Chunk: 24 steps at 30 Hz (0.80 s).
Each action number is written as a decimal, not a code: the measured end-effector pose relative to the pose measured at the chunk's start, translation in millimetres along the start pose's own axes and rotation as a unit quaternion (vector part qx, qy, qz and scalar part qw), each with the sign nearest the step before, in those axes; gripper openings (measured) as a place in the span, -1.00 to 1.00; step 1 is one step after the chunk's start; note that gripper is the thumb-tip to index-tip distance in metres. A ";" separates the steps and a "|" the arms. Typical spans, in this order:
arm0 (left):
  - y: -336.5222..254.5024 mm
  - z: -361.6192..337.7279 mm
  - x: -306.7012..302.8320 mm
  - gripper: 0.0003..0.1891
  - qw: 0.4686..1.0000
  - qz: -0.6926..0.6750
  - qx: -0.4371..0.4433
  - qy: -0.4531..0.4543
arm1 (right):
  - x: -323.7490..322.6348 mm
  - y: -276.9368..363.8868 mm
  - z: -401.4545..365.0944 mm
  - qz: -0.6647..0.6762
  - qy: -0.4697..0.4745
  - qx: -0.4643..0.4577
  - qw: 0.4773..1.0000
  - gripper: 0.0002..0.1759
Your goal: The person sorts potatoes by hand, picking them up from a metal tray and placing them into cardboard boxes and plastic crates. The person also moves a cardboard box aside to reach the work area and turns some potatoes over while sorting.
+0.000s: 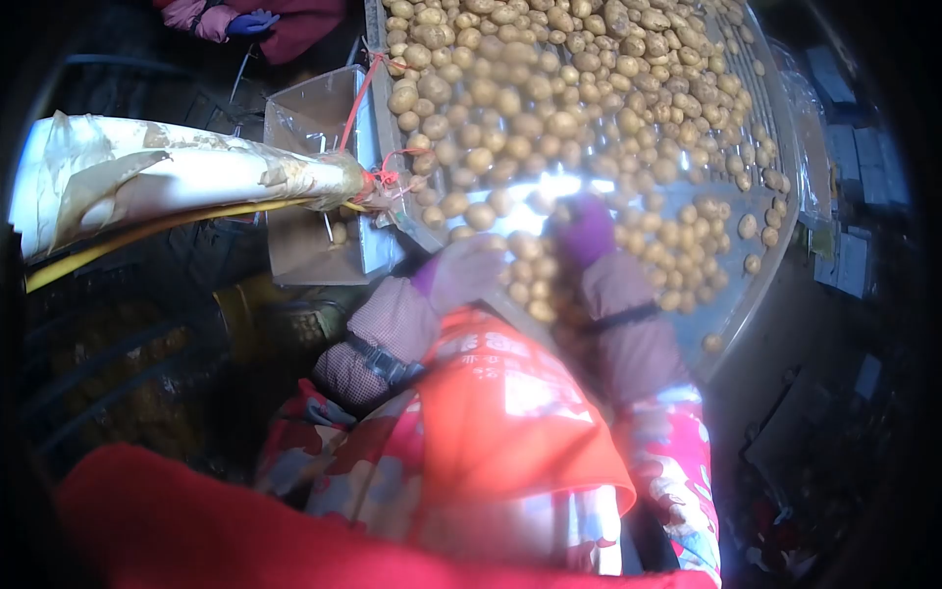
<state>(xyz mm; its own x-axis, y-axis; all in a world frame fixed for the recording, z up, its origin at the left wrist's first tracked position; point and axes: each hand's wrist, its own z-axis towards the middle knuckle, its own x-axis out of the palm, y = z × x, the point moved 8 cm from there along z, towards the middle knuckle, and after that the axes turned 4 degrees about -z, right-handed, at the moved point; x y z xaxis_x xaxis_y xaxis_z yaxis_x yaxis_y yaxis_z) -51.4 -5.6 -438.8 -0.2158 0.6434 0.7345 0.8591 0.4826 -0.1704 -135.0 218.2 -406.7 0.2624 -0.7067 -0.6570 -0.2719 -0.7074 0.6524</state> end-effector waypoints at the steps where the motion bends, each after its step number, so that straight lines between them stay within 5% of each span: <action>1: -1.6 -8.5 10.6 -0.38 1.000 -0.004 -0.012 -0.004 | -2.7 15.9 -9.8 0.061 -0.011 0.019 0.998 -0.47; 4: -12.4 -15.9 36.0 -0.47 0.995 0.043 0.044 0.083 | 25.6 78.2 -71.8 0.165 0.022 -0.020 0.986 -0.52; 7: -28.5 -61.3 37.7 -0.68 0.990 0.060 0.055 0.117 | 56.2 87.3 -120.8 0.145 0.090 -0.164 0.972 -0.53; 8: -13.4 -60.4 -18.0 -0.71 0.994 -0.106 -0.003 -0.004 | 59.9 89.3 -127.0 0.145 0.097 -0.200 0.964 -0.53; 10: -16.5 -80.0 -90.4 -0.70 0.977 -0.195 -0.005 -0.084 | 44.9 32.7 -125.4 0.040 0.052 -0.166 0.984 -0.56; 11: -32.1 -91.4 -110.1 -0.70 0.978 -0.185 0.031 -0.087 | 30.1 4.7 -121.5 0.006 0.026 -0.153 0.988 -0.57; 12: -57.2 -106.7 -135.6 -0.70 0.976 -0.177 0.082 -0.095 | 29.1 -57.6 -122.6 0.029 -0.028 0.005 0.999 -0.59; 15: -120.8 -152.5 -193.5 -0.68 0.948 -0.154 0.212 -0.179 | -29.1 -110.8 -110.2 0.026 -0.152 0.064 0.986 -0.66; 18: -139.0 -167.3 -196.5 -0.67 0.942 -0.147 0.226 -0.198 | -77.1 -26.6 -110.9 0.068 -0.225 0.084 0.968 -0.68; 22: -100.6 -117.4 -142.3 -0.65 0.985 -0.123 0.071 -0.098 | -20.0 63.0 -95.6 -0.013 -0.092 -0.101 0.991 -0.58; 24: -67.1 -102.5 -96.3 -0.63 0.995 -0.033 0.032 -0.092 | 19.3 92.5 -80.8 -0.151 -0.034 -0.116 0.981 -0.63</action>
<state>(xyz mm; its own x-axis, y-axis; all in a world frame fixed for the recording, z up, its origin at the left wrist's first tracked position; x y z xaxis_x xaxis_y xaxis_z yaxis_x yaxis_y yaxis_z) -40.7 -160.8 -430.8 -0.3572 0.7039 0.6140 0.8104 0.5604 -0.1709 -80.3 138.5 -328.5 0.2336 -0.4672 -0.8527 0.0288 -0.8733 0.4864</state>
